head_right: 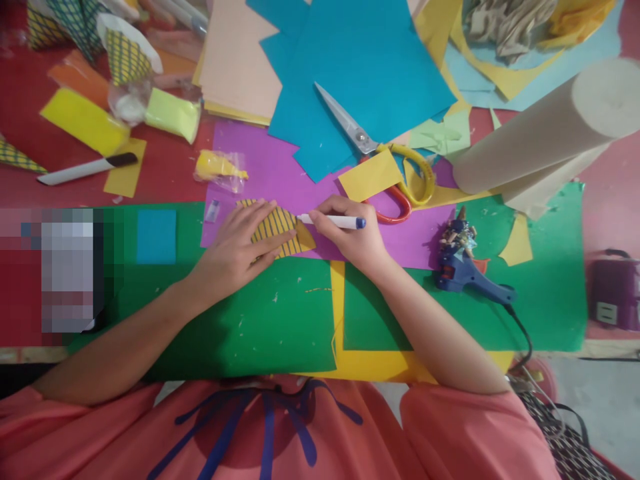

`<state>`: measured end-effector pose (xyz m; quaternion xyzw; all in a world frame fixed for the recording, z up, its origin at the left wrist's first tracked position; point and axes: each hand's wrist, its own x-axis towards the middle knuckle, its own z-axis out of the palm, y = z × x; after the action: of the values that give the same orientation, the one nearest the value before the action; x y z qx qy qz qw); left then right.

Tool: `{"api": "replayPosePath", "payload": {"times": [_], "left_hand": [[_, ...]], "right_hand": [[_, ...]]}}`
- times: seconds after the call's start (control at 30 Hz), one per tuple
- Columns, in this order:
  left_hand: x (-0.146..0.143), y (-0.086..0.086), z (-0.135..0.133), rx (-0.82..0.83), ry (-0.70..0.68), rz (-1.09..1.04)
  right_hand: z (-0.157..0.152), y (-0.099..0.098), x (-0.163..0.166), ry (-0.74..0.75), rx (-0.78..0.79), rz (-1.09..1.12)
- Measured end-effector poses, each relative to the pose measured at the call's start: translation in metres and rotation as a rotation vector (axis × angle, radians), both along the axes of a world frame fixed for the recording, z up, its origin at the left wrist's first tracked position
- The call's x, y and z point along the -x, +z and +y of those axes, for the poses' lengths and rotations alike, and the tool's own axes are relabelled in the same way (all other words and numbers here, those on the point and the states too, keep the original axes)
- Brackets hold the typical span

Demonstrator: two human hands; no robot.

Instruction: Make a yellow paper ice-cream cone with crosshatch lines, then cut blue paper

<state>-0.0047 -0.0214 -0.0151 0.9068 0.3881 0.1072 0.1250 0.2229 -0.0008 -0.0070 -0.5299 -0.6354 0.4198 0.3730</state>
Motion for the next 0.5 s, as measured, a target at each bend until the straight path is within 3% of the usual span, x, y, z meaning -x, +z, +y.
{"api": "replayPosePath", "payload": {"times": [0.5], "left_hand": [[0.0004,-0.0005,0.0002,0.049,0.018,-0.038]], "right_hand": [[0.0001,0.0015,-0.0010,-0.004,0.055,0.028]]}}
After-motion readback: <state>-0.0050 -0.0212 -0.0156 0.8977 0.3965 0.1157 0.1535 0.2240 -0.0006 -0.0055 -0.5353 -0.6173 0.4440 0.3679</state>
